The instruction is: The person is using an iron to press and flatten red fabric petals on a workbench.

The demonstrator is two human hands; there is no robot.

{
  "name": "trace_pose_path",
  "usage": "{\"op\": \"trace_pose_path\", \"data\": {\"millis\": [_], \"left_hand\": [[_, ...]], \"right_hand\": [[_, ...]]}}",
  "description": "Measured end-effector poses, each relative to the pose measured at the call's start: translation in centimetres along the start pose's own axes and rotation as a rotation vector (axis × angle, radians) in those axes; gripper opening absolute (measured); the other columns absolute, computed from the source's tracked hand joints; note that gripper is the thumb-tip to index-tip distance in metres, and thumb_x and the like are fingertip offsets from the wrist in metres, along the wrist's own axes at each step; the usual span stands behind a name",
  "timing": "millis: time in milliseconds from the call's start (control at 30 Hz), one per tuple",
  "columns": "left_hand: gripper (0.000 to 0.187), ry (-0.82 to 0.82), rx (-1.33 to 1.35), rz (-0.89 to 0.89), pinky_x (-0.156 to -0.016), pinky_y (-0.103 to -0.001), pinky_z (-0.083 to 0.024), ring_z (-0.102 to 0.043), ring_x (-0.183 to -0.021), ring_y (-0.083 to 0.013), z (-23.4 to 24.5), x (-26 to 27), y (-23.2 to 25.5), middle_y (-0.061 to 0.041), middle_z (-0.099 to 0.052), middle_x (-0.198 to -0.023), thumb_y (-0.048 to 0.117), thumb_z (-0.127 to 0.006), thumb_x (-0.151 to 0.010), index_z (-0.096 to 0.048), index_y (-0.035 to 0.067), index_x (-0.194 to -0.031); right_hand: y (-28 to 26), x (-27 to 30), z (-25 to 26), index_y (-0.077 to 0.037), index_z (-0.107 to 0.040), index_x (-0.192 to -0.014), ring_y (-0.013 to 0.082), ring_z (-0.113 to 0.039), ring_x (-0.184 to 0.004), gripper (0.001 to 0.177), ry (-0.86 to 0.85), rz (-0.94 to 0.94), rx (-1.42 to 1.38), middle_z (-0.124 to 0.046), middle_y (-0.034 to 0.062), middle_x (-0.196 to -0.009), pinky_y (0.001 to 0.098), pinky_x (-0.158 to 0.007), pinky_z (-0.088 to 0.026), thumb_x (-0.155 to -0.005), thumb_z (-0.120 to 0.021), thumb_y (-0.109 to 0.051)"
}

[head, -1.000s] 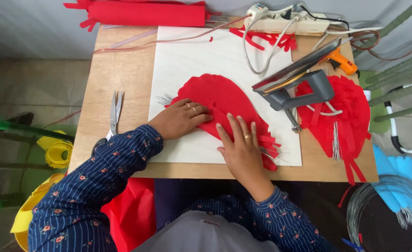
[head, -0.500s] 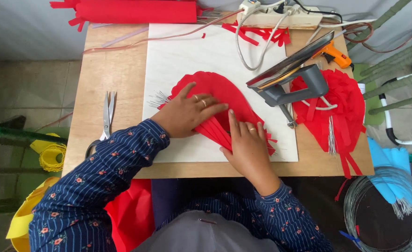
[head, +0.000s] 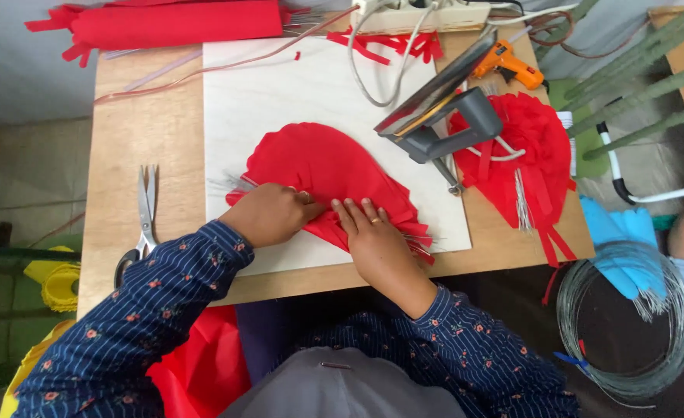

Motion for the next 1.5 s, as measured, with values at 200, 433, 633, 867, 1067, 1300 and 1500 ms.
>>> {"op": "trace_pose_path", "data": {"millis": [200, 433, 633, 867, 1067, 1300, 1500], "left_hand": [[0.025, -0.059, 0.073, 0.028, -0.079, -0.04, -0.06, -0.076, -0.092, -0.0287, -0.4, 0.4, 1.5, -0.009, -0.077, -0.103, 0.012, -0.06, -0.096, -0.074, 0.017, -0.116], [0.024, -0.107, 0.114, 0.046, -0.08, -0.039, -0.06, -0.076, -0.095, -0.0285, 2.5, -0.7, 2.3, -0.009, -0.078, -0.104, 0.016, -0.063, -0.095, -0.074, 0.019, -0.116], [0.057, -0.152, 0.186, 0.122, -0.103, -0.048, -0.05, -0.07, -0.114, -0.0312, 6.8, -3.9, 3.2, -0.013, -0.075, -0.119, 0.031, -0.082, -0.085, -0.063, 0.018, -0.138], [0.061, 0.363, 0.041, 0.189, -0.111, -0.054, -0.036, -0.057, -0.128, -0.0281, 9.4, -5.7, 4.0, -0.008, -0.061, -0.133, 0.032, -0.08, -0.086, -0.056, 0.015, -0.139], [0.011, 0.826, 0.354, 0.265, -0.074, -0.034, -0.054, -0.067, -0.081, -0.0203, 11.2, -3.3, 6.0, 0.0, -0.067, -0.092, 0.014, -0.062, -0.102, -0.069, 0.015, -0.11], [0.035, 0.572, 0.245, 0.091, -0.057, -0.038, -0.053, -0.073, -0.087, -0.0265, 0.1, -11.5, 13.8, -0.008, -0.067, -0.129, 0.01, -0.059, -0.095, -0.062, 0.014, -0.129], [0.045, 0.561, -0.288, 0.184, -0.037, -0.037, -0.045, -0.066, -0.058, -0.0213, -4.3, -22.6, 13.8, -0.013, -0.065, -0.129, 0.011, -0.056, -0.093, -0.059, 0.011, -0.138]], "right_hand": [[-0.2, 0.9, 0.5, -0.008, -0.031, -0.162, 0.0488, -0.044, -0.141, 0.074, 0.046, 0.064, 0.073, -0.044, 0.0198, -0.158, 0.0616, -0.109, -0.041, -0.092, -0.052, -0.008], [1.3, 1.6, -0.7, -0.01, -0.043, -0.154, 0.0421, -0.058, -0.13, 0.059, 0.077, 0.149, 0.099, -0.056, 0.0125, -0.149, 0.0529, -0.099, -0.053, -0.095, -0.049, -0.012], [4.4, 2.7, 3.9, -0.008, -0.07, -0.108, 0.0405, -0.074, -0.084, 0.029, -0.199, 0.061, -0.121, -0.076, 0.0115, -0.091, 0.0473, -0.07, -0.059, -0.084, -0.062, -0.021], [9.1, 7.6, 4.6, -0.004, -0.074, -0.11, 0.0321, -0.074, -0.083, 0.034, -0.235, -0.594, -1.209, -0.075, 0.014, -0.092, 0.0443, -0.071, -0.057, -0.079, -0.081, -0.015], [9.8, 17.9, 2.5, -0.002, -0.063, -0.136, 0.0413, -0.068, -0.106, 0.066, 0.04, -1.149, -1.787, -0.07, 0.0225, -0.122, 0.0574, -0.093, -0.054, -0.072, -0.075, 0.011], [15.0, 33.6, -3.5, -0.011, -0.058, -0.143, 0.0402, -0.061, -0.107, 0.07, 0.559, -1.502, -1.654, -0.064, 0.0167, -0.129, 0.0603, -0.09, -0.05, -0.075, -0.064, 0.002], [18.2, 39.4, -2.1, -0.018, -0.058, -0.143, 0.0291, -0.062, -0.114, 0.061, 0.854, -1.46, -1.494, -0.064, 0.0022, -0.134, 0.0479, -0.092, -0.054, -0.082, -0.068, -0.02]]}}
Point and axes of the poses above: each hand's wrist, its own x-axis away from the middle knuckle, its own z-axis out of the back of the hand, y = z × x, the point moved 5 cm from there along -x, towards the middle knuckle
